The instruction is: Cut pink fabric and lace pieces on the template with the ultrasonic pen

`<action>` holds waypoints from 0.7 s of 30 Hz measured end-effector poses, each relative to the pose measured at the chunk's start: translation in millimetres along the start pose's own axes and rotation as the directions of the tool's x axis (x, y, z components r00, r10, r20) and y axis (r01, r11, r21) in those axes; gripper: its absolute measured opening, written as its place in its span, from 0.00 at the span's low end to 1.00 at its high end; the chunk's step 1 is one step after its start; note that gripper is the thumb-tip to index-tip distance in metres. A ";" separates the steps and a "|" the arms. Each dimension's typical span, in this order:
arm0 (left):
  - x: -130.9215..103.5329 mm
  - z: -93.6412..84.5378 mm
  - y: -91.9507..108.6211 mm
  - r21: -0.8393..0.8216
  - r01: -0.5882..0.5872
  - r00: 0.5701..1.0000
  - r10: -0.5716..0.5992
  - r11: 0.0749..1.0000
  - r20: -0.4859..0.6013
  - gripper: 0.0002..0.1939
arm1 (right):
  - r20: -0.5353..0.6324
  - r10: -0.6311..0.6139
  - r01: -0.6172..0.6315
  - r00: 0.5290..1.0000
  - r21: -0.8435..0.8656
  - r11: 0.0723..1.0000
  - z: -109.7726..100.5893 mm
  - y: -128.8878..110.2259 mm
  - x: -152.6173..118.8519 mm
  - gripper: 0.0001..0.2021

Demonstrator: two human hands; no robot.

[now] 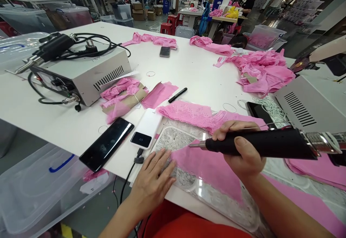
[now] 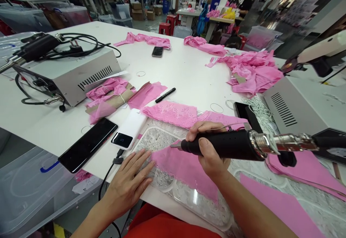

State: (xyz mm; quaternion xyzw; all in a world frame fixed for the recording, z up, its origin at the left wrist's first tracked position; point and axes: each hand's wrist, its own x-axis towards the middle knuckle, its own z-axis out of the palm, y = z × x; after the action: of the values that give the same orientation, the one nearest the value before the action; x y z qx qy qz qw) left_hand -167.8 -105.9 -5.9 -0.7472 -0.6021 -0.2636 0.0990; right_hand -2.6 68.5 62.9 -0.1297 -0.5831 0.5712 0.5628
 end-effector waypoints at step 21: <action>-4.4 -0.9 1.8 -0.016 0.043 0.999 -0.044 0.999 -0.014 0.16 | 0.033 0.012 -0.012 0.999 0.004 1.000 19.2 0.4 -6.6 0.05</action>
State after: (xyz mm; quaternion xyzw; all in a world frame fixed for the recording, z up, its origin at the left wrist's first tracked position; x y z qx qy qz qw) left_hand -166.9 -110.5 -7.0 -0.7328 -0.6153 -0.2757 0.0915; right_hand -16.0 53.4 64.6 -0.1228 -0.5903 0.5778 0.5500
